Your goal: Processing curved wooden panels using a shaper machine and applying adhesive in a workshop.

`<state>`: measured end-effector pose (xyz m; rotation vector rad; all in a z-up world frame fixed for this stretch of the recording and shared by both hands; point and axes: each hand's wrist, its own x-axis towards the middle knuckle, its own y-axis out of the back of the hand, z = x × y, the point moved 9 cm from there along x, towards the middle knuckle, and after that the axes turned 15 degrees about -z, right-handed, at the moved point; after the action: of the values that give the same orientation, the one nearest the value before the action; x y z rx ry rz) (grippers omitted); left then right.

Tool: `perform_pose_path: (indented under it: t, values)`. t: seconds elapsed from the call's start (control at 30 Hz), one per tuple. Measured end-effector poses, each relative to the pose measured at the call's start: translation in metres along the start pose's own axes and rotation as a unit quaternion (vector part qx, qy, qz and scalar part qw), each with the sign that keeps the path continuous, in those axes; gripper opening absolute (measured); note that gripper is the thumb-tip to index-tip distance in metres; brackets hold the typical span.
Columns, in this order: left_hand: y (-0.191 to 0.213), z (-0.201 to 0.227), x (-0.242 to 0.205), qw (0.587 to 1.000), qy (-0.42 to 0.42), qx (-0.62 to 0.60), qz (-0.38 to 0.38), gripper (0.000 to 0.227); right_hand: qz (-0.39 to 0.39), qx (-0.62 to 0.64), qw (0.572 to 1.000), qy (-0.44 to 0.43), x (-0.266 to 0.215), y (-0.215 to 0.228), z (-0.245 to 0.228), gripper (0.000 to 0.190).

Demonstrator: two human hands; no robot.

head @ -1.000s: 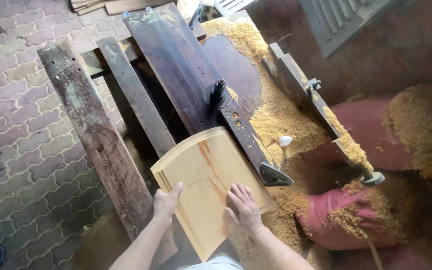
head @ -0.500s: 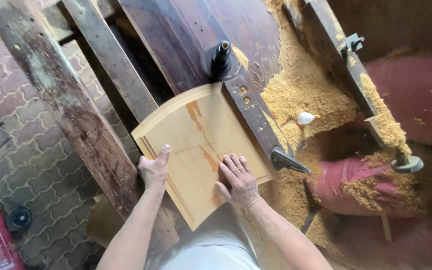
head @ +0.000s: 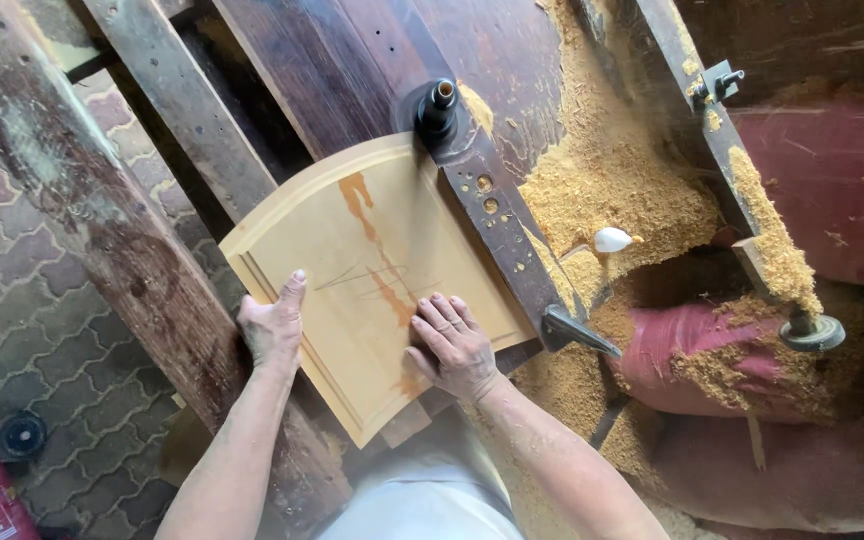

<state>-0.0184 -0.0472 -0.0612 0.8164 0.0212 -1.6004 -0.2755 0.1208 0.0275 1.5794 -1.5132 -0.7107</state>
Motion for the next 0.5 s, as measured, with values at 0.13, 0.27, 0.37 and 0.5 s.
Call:
perform_pose_path:
  t: [0.13, 0.27, 0.37, 0.5]
  values:
    - [0.001, 0.014, 0.004, 0.999, 0.029, -0.044, -0.003, 0.094, -0.008, 0.005, 1.000, 0.014, 0.016, 0.004, -0.002, 0.042]
    - [0.009, 0.019, 0.015, 0.999, 0.015, -0.039, 0.017, 0.089, -0.006, 0.006, 1.000, 0.006, 0.029, 0.004, -0.003, 0.042]
    - [0.011, 0.019, 0.026, 0.999, 0.010, -0.031, 0.019, 0.088, -0.003, 0.001, 1.000, 0.002, 0.037, 0.002, 0.000, 0.042]
    - [0.013, 0.026, 0.036, 0.999, 0.006, -0.047, 0.016, 0.089, 0.011, 0.000, 1.000, 0.002, 0.046, -0.004, 0.004, 0.041]
